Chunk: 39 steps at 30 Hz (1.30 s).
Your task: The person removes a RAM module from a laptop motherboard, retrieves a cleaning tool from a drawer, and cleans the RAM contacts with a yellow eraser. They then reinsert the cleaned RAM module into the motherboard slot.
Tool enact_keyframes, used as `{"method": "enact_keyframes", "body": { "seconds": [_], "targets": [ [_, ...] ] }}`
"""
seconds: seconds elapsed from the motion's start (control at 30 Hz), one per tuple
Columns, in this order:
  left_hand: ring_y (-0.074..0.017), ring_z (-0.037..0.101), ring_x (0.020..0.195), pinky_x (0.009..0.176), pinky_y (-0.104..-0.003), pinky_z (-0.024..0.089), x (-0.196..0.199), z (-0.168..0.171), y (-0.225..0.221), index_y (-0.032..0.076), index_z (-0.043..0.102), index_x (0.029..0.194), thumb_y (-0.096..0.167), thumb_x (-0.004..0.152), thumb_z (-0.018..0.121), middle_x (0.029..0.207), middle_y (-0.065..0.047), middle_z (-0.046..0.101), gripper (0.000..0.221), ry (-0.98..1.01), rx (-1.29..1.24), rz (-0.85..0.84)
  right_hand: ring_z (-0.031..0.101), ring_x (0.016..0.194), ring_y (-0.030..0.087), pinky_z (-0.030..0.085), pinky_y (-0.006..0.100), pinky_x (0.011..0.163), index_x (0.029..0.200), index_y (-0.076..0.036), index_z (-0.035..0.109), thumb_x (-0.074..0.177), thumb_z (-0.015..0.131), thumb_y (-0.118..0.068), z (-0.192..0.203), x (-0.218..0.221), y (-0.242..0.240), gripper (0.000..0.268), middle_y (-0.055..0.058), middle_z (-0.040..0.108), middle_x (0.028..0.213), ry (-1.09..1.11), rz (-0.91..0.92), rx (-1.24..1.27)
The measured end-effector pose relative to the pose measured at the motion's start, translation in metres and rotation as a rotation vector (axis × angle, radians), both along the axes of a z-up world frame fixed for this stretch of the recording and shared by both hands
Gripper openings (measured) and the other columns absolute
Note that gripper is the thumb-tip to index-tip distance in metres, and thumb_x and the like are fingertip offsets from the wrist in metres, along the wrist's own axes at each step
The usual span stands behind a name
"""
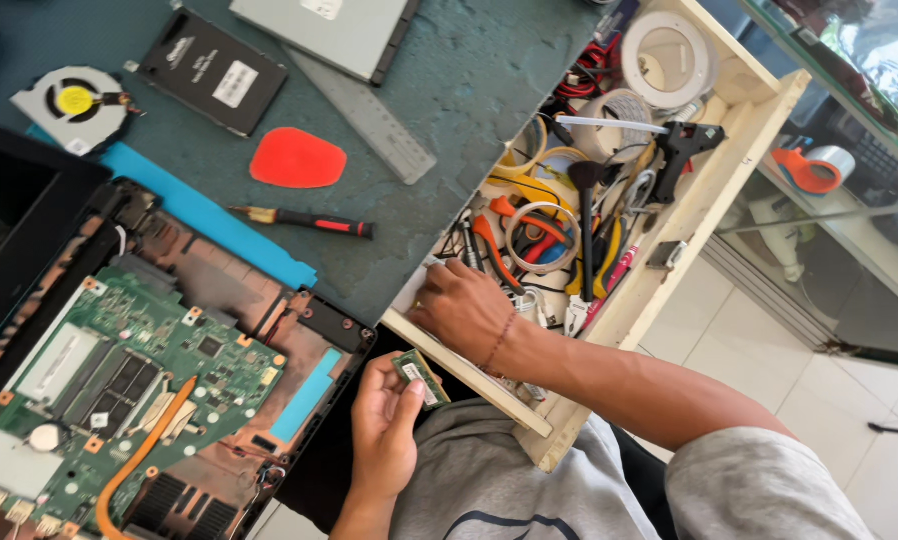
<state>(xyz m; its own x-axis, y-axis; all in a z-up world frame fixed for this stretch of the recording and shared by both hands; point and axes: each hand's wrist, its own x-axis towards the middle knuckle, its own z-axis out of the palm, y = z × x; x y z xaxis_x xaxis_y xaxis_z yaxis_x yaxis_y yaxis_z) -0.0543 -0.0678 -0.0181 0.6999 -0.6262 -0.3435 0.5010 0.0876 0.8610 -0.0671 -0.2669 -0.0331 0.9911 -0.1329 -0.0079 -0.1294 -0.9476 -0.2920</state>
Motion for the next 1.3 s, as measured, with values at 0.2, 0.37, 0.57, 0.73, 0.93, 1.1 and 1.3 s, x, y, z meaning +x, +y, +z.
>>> {"method": "enact_keyframes", "body": {
  "seconds": [0.2, 0.37, 0.57, 0.73, 0.93, 1.1, 1.3],
  "targets": [
    [-0.0134, 0.06, 0.088, 0.079, -0.027, 0.048, 0.001, -0.001, 0.001, 0.0, 0.056, 0.122, 0.013, 0.097, 0.06, 0.099, -0.01, 0.065, 0.028, 0.033, -0.008, -0.014, 0.057, 0.074, 0.027, 0.051, 0.042, 0.069, 0.08, -0.009, 0.071, 0.102, 0.062, -0.034, -0.005, 0.004, 0.002, 0.035, 0.008, 0.066, 0.094, -0.319, 0.014, 0.061],
    [-0.0135, 0.059, 0.087, 0.077, -0.027, 0.049, 0.005, 0.006, 0.001, 0.001, 0.056, 0.123, 0.012, 0.097, 0.059, 0.099, -0.009, 0.065, 0.029, 0.027, 0.016, -0.027, 0.065, 0.085, 0.03, 0.055, 0.044, 0.076, 0.095, -0.008, 0.078, 0.095, 0.069, -0.031, -0.012, 0.009, -0.002, 0.025, 0.01, 0.071, 0.105, -0.225, -0.015, 0.149],
    [-0.013, 0.06, 0.089, 0.08, -0.026, 0.049, 0.006, 0.001, 0.003, 0.001, 0.056, 0.124, 0.008, 0.098, 0.059, 0.1, -0.009, 0.065, 0.027, 0.046, 0.024, 0.0, 0.07, 0.068, 0.013, 0.062, 0.027, 0.072, 0.102, -0.01, 0.068, 0.081, 0.08, -0.01, 0.028, -0.005, -0.034, 0.025, 0.003, 0.075, 0.084, -0.048, -0.165, 0.576],
    [-0.0118, 0.058, 0.09, 0.081, -0.026, 0.047, 0.008, 0.001, -0.002, 0.001, 0.057, 0.122, 0.007, 0.098, 0.058, 0.1, -0.008, 0.064, 0.024, 0.025, 0.007, -0.004, 0.065, 0.055, 0.009, 0.051, 0.025, 0.054, 0.101, -0.011, 0.078, 0.095, 0.071, -0.022, 0.042, -0.019, -0.055, 0.015, 0.001, 0.074, 0.074, 0.037, -0.159, 0.705],
    [-0.0157, 0.065, 0.1, 0.091, -0.028, 0.051, 0.01, 0.013, -0.015, 0.001, 0.058, 0.12, 0.008, 0.098, 0.059, 0.108, -0.013, 0.069, 0.024, 0.013, -0.004, -0.004, 0.055, 0.053, 0.008, 0.05, 0.022, 0.052, 0.101, -0.005, 0.061, 0.105, 0.053, -0.013, 0.03, -0.029, -0.046, 0.012, 0.002, 0.059, 0.061, 0.191, -0.222, 1.188],
    [-0.0198, 0.066, 0.115, 0.105, -0.032, 0.051, 0.018, 0.019, -0.027, 0.001, 0.06, 0.126, 0.01, 0.096, 0.059, 0.123, -0.015, 0.072, 0.032, 0.105, 0.0, 0.032, 0.06, 0.063, 0.019, 0.047, 0.024, 0.056, 0.115, 0.001, 0.064, 0.11, 0.043, -0.025, 0.025, -0.037, -0.044, 0.034, 0.012, 0.059, 0.073, 0.293, -0.451, 1.817],
    [-0.0169, 0.067, 0.105, 0.095, -0.028, 0.052, 0.012, 0.008, -0.022, 0.001, 0.058, 0.122, 0.008, 0.096, 0.062, 0.113, -0.014, 0.071, 0.027, 0.076, 0.015, 0.015, 0.052, 0.051, 0.009, 0.043, 0.024, 0.048, 0.085, -0.009, 0.057, 0.107, 0.047, -0.029, 0.059, -0.048, -0.047, 0.032, -0.001, 0.056, 0.059, 0.195, -0.165, 1.16]
  ]
}}
